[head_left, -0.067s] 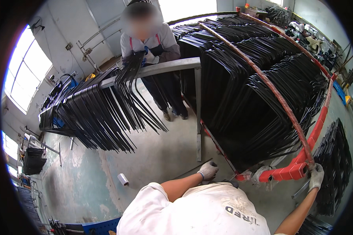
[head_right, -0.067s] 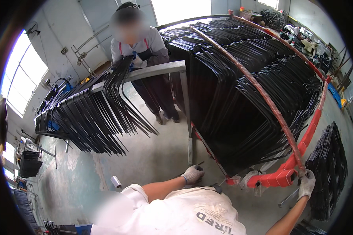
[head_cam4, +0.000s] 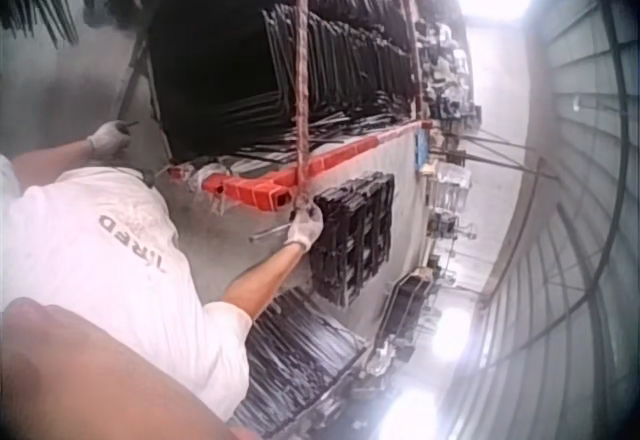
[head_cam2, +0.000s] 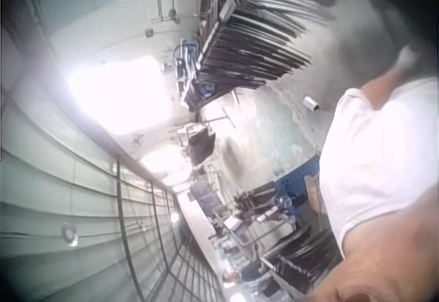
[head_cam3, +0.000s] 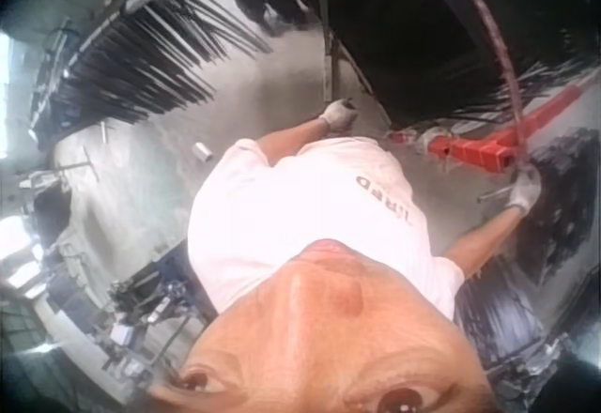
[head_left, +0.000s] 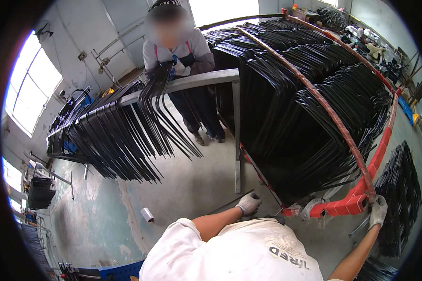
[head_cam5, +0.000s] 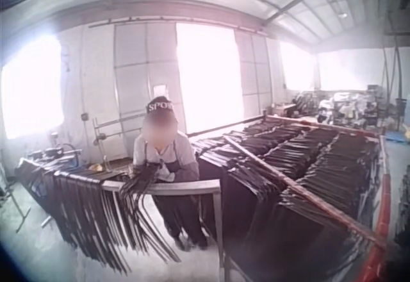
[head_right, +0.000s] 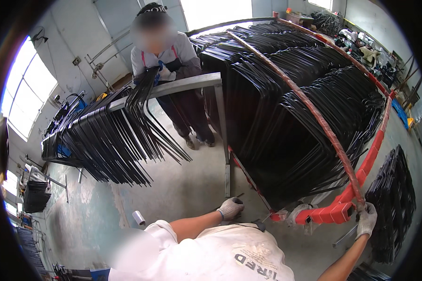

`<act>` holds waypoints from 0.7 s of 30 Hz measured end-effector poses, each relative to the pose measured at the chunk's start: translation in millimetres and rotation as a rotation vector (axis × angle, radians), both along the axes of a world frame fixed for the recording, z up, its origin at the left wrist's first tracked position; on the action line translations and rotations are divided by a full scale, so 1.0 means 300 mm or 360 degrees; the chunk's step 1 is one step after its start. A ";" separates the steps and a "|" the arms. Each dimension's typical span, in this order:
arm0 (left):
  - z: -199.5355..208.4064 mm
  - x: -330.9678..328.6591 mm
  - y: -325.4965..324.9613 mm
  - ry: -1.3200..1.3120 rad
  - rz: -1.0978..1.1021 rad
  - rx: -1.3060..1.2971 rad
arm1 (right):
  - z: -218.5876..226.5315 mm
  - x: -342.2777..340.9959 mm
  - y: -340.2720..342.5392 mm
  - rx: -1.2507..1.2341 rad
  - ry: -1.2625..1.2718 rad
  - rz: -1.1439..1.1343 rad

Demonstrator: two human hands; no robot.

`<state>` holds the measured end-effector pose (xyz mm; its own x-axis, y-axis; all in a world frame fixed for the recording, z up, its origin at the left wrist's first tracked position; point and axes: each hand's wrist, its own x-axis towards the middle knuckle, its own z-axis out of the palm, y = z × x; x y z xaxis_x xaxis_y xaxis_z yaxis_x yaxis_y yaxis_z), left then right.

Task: The person repeatedly feeds bundles of long black metal rods into a bending machine, bends them, and stacks the finished pieces on a nearby rack. The worker wears gloves and handles the rods by hand, moving between the machine and the rack throughout the clip.

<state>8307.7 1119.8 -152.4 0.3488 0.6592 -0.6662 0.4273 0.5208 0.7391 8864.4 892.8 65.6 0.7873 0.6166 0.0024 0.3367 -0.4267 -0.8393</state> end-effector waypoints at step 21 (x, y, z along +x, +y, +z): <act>-0.131 0.023 -0.013 0.0082 -0.0158 -0.0046 | 0.110 -0.088 0.078 -0.0423 -0.0187 0.0065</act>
<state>8314.5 1115.9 -191.6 0.3761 0.6034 -0.7032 0.5148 0.4949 0.7000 8837.9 916.1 98.7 0.7657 0.6389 -0.0737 0.4463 -0.6104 -0.6544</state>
